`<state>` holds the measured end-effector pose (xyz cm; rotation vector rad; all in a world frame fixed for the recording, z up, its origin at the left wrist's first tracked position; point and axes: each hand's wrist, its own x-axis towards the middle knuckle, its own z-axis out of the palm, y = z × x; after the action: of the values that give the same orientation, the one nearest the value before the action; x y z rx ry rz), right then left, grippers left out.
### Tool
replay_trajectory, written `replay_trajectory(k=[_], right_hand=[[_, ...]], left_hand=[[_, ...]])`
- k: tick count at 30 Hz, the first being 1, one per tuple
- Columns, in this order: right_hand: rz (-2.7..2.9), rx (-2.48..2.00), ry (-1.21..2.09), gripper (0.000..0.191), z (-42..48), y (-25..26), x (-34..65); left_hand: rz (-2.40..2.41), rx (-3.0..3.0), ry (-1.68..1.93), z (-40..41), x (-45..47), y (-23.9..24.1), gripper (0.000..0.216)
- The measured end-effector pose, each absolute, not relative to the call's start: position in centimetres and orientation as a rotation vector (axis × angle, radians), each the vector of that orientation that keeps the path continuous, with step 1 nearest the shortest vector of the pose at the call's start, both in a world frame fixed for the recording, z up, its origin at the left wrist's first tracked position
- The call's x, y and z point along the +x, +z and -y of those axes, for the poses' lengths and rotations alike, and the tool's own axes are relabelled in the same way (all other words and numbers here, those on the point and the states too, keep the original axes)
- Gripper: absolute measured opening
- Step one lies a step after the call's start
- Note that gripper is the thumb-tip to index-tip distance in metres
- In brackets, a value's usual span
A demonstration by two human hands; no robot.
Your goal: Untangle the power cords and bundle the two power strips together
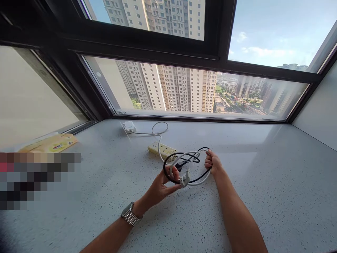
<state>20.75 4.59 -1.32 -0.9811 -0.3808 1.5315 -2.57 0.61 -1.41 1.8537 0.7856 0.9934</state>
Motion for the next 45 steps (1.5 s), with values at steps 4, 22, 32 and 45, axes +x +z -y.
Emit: replay_trajectory(k=[4,22,32,45], right_hand=[[0.402,-0.991,1.456,0.029,-4.4,-1.6,19.7],[0.402,-0.711,1.305,0.01,-3.6,1.1,23.9],[0.502,-0.639,0.947,0.019,-1.6,2.5,26.4],[0.683,-1.882,0.107,0.062,3.6,-2.1,31.2]], left_hand=[[-0.939,1.587,1.236,-0.4,-1.9,-1.1,0.035],[-0.572,0.626,1.295,-3.1,-3.7,-0.1,0.03],[-0.674,0.45,1.237,-4.0,-4.1,0.0,0.019],[-0.725,1.27,0.81,-2.3,-2.9,-0.4,0.047]])
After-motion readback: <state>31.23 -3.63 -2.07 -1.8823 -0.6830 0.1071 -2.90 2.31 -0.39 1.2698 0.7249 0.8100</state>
